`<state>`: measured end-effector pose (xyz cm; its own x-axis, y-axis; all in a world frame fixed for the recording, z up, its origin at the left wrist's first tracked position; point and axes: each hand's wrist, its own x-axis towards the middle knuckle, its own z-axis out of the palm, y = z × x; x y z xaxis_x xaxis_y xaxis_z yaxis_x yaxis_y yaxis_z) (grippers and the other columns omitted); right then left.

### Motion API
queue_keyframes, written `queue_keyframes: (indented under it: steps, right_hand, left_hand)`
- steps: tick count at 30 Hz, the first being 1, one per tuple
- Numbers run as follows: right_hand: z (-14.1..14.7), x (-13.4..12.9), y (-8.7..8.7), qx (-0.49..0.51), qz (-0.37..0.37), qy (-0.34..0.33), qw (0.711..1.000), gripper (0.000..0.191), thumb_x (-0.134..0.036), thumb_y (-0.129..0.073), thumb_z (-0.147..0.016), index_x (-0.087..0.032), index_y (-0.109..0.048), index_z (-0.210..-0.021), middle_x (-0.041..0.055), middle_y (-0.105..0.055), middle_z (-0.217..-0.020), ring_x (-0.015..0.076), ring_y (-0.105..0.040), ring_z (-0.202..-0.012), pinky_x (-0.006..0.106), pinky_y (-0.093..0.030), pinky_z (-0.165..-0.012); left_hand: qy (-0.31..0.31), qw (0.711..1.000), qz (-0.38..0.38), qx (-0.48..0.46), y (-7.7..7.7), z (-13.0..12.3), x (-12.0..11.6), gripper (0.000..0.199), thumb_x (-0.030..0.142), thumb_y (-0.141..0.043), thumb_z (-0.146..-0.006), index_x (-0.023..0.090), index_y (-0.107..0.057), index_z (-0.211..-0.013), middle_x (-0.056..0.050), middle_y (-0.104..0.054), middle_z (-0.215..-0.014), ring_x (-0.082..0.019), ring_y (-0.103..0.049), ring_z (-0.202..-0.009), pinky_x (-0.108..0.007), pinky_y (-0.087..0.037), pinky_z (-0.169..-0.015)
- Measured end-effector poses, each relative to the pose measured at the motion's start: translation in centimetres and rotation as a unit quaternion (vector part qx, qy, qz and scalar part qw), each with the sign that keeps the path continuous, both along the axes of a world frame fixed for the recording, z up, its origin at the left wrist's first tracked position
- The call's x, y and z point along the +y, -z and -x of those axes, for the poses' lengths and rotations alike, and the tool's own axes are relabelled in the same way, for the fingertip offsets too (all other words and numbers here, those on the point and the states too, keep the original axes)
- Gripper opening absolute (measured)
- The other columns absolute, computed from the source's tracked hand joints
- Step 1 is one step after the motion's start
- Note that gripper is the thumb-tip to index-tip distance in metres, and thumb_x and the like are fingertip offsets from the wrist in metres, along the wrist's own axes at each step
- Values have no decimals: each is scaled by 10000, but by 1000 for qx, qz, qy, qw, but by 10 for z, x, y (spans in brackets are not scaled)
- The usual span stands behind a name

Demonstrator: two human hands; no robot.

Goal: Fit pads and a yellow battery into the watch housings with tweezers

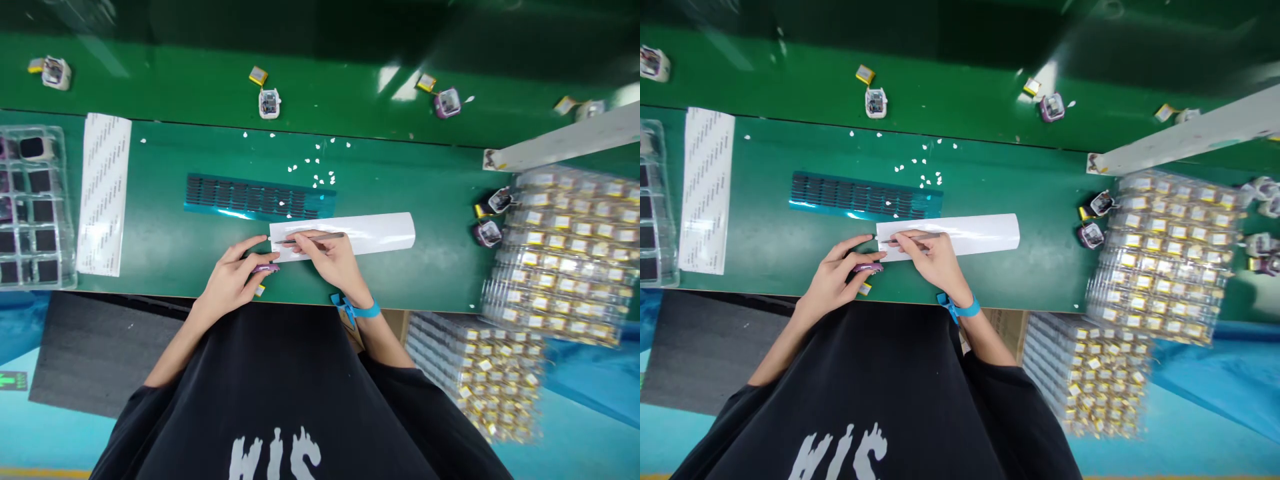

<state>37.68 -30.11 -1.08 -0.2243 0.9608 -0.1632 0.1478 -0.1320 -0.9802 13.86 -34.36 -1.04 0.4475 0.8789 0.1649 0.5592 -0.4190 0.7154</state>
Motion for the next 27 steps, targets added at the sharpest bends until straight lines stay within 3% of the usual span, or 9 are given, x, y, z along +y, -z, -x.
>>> queue_keyframes:
  steps: [4, 8, 11, 13, 15, 18, 22, 27]
  right_hand:
    - [-5, 6, -5, 22, 21, -22, 999, 424, -616, -707, -966, -231, -862, -881, 90, -867, -998, 202, -824, -850, 348, -696, -813]
    - [-9, 7, -12, 62, 42, 27, 997, 467, -655, -728, -939, -216, -847, -829, 85, -858, -900, 193, -809, -740, 325, -695, -703]
    - [-4, 2, -23, 74, 18, 82, 994, 496, -683, -708, -941, -216, -833, -829, 76, -846, -838, 197, -792, -661, 324, -685, -616]
    - [1, -4, -34, 80, -11, 112, 990, 466, -665, -688, -967, -229, -826, -874, 61, -839, -806, 191, -782, -626, 308, -660, -553]
    - [7, -8, -44, 83, -42, 127, 988, 410, -619, -673, -998, -247, -817, -907, 42, -835, -788, 179, -773, -608, 285, -628, -500]
    - [10, -13, -55, 80, -57, 103, 990, 370, -572, -655, -1025, -254, -812, -919, 26, -830, -771, 165, -760, -586, 281, -633, -501]
    - [7, -14, -59, 73, -49, 50, 995, 376, -554, -653, -1030, -229, -813, -928, 24, -821, -751, 159, -757, -583, 292, -668, -563]
    - [5, -12, -58, 104, -48, 44, 993, 353, -520, -655, -1039, -219, -791, -913, 22, -820, -757, 145, -754, -575, 272, -662, -572]
  left_hand:
    - [-15, 1000, 2, 18, 0, 1, 1, 190, 211, -641, -1031, 238, -759, -1178, -113, -775, -1321, -326, -656, -1389, -518, -562, -1115]
    - [-32, 999, 17, -34, -5, -6, 0, 148, 233, -652, -1032, 229, -770, -1121, -127, -762, -1366, -325, -681, -1363, -541, -554, -1139]
    - [-121, 976, 93, -153, -15, -16, 1, 107, 294, -692, -1028, 201, -739, -1054, -124, -828, -1185, -277, -811, -1100, -415, -667, -945]
    - [-162, 936, 198, -242, -24, -22, 7, 199, 355, -723, -1017, 192, -705, -1129, -79, -845, -958, -225, -840, -817, -317, -693, -741]
    - [-135, 890, 302, -313, -33, -26, 15, 353, 400, -773, -980, 194, -667, -1247, -42, -828, -856, -215, -828, -696, -295, -698, -658]
    - [-51, 852, 371, -366, -44, -29, 27, 452, 372, -865, -900, 198, -671, -1269, -53, -835, -915, -253, -850, -787, -321, -729, -701]
    - [-20, 854, 372, -364, -52, -32, 30, 423, 277, -905, -854, 176, -724, -1222, -68, -842, -970, -252, -852, -817, -326, -741, -743]
    - [-18, 844, 377, -382, -54, -34, 27, 383, 241, -895, -867, 169, -762, -1219, -67, -850, -979, -243, -853, -829, -314, -740, -752]
